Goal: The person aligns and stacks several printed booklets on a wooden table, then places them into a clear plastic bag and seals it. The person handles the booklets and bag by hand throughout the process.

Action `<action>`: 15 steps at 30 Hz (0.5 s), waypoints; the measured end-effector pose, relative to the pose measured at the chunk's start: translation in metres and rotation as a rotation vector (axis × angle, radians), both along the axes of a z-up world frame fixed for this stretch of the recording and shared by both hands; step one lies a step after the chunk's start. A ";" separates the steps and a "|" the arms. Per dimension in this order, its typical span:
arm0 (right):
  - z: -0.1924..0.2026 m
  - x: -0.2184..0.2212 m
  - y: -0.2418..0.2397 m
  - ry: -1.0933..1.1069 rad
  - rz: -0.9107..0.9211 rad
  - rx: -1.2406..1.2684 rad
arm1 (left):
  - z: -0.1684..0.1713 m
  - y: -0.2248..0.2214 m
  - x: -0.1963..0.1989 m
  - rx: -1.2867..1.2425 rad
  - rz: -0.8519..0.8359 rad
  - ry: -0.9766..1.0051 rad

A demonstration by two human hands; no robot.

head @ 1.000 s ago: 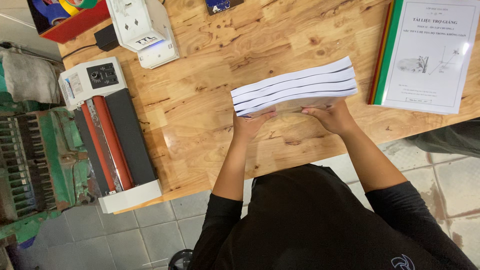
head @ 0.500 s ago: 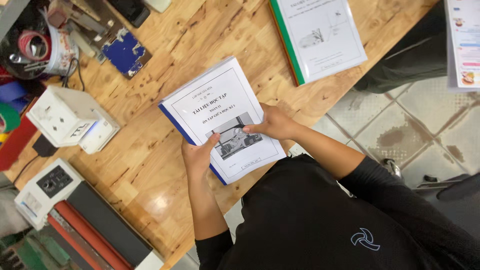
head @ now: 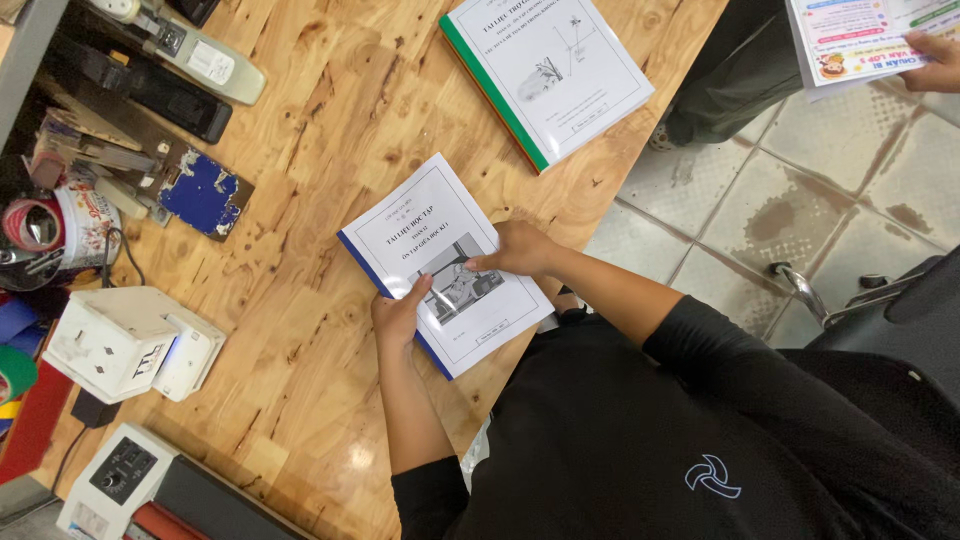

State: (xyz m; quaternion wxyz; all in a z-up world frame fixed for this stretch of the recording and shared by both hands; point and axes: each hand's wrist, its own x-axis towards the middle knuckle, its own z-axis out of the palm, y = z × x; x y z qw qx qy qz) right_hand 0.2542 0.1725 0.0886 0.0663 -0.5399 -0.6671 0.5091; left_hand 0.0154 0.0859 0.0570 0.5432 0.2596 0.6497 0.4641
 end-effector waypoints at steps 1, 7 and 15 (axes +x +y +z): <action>-0.007 0.001 0.000 0.003 0.006 0.000 | -0.001 0.003 0.000 -0.042 -0.011 0.024; -0.042 0.012 0.005 0.110 -0.040 -0.014 | 0.001 0.011 0.005 -0.026 -0.007 0.059; -0.056 0.010 0.003 0.115 -0.145 0.052 | 0.004 0.010 0.009 -0.040 0.025 0.064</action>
